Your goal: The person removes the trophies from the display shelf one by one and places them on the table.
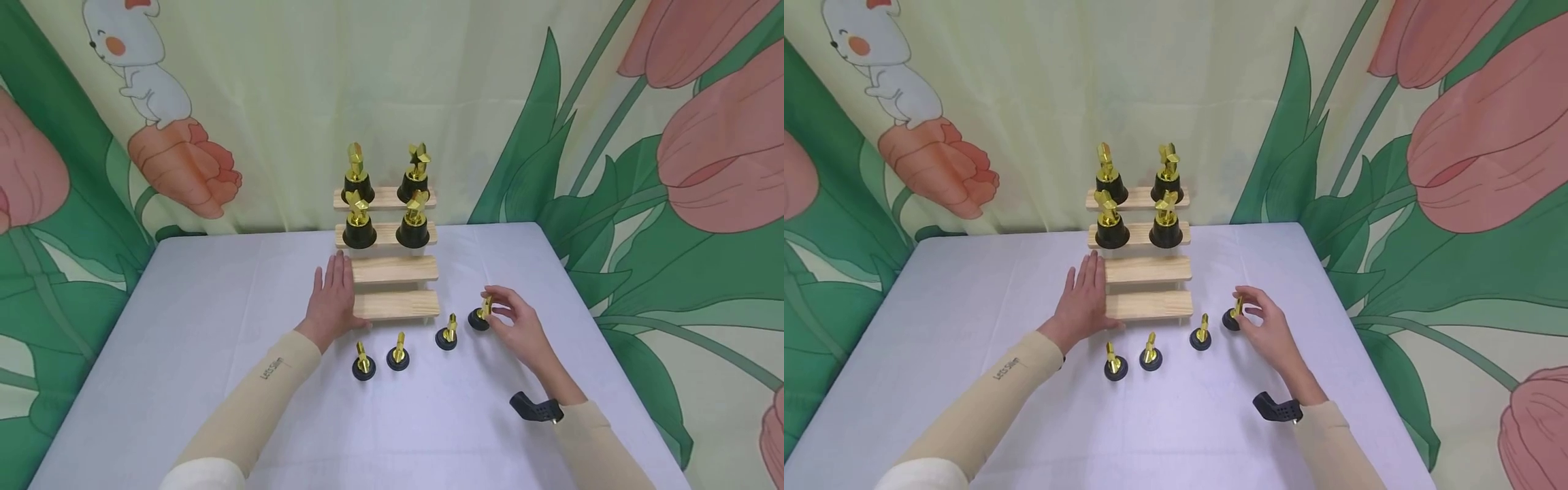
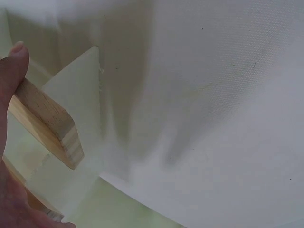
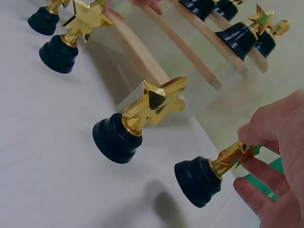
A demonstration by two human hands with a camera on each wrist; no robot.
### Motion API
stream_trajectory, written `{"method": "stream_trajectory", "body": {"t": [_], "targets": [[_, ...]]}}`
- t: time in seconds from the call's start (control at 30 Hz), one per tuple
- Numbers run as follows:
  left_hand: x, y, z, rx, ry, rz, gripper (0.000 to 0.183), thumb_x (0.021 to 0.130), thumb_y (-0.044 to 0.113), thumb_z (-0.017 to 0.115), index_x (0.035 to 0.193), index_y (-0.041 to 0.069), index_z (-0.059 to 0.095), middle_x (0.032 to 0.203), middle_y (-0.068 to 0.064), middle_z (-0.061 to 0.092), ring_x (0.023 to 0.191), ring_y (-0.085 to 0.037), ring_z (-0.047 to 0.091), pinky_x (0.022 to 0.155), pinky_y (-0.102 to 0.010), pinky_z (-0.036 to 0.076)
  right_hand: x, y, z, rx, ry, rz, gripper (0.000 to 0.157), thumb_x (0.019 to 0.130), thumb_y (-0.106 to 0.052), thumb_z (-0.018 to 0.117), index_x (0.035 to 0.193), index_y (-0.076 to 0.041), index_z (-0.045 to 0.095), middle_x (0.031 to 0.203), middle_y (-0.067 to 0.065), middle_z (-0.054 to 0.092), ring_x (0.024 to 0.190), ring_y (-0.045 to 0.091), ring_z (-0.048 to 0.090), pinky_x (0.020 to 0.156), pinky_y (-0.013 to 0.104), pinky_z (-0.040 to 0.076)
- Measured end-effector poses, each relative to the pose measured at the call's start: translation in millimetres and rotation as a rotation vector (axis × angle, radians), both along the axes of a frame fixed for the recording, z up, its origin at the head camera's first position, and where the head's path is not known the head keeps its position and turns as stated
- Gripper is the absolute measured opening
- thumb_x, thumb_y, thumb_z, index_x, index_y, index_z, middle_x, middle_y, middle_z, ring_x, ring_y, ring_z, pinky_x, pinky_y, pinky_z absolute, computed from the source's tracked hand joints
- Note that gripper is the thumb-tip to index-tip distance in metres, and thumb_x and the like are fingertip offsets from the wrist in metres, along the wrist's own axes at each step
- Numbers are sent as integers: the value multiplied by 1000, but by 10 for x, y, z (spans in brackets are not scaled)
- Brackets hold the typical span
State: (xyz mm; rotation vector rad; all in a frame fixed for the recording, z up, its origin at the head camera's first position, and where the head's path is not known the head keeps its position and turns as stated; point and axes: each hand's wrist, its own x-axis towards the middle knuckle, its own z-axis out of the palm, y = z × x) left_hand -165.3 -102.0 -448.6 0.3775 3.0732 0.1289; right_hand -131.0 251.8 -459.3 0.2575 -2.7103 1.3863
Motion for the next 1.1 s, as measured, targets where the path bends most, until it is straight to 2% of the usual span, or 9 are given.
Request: {"method": "stream_trajectory", "body": {"t": [0.47, 0.7, 0.9, 1.1], "targets": [[6, 2, 1, -7, 0, 8, 142, 66, 64, 83, 155, -9, 0, 164, -27, -3, 154, -39, 5, 124, -57, 11, 136, 83, -77, 28, -14, 17, 53, 89, 4, 66, 139, -8, 50, 130, 11, 63, 122, 27, 57, 102, 42, 49], [-5, 2, -16, 0, 4, 11, 142, 66, 63, 84, 155, -8, 0, 164, -27, -3, 154, -39, 6, 124, -57, 11, 180, 86, -98, 39, -1, 39, 55, 88, 5, 67, 139, -12, 51, 130, 10, 63, 121, 26, 58, 102, 43, 48], [-4, 0, -25, -11, -18, 16, 142, 67, 64, 82, 155, -8, -2, 164, -27, -5, 154, -39, 5, 124, -57, 10, 211, 98, -122, 52, -3, 44, 55, 88, 4, 67, 139, -12, 51, 130, 10, 63, 123, 26, 57, 103, 47, 48], [-11, 7, -20, -6, -8, 15, 142, 66, 64, 83, 155, -8, -1, 165, -27, -3, 154, -39, 6, 124, -57, 11, 244, 108, -158, 66, -23, 28, 53, 89, 3, 66, 139, -8, 50, 130, 11, 64, 124, 27, 57, 102, 50, 49]]}}
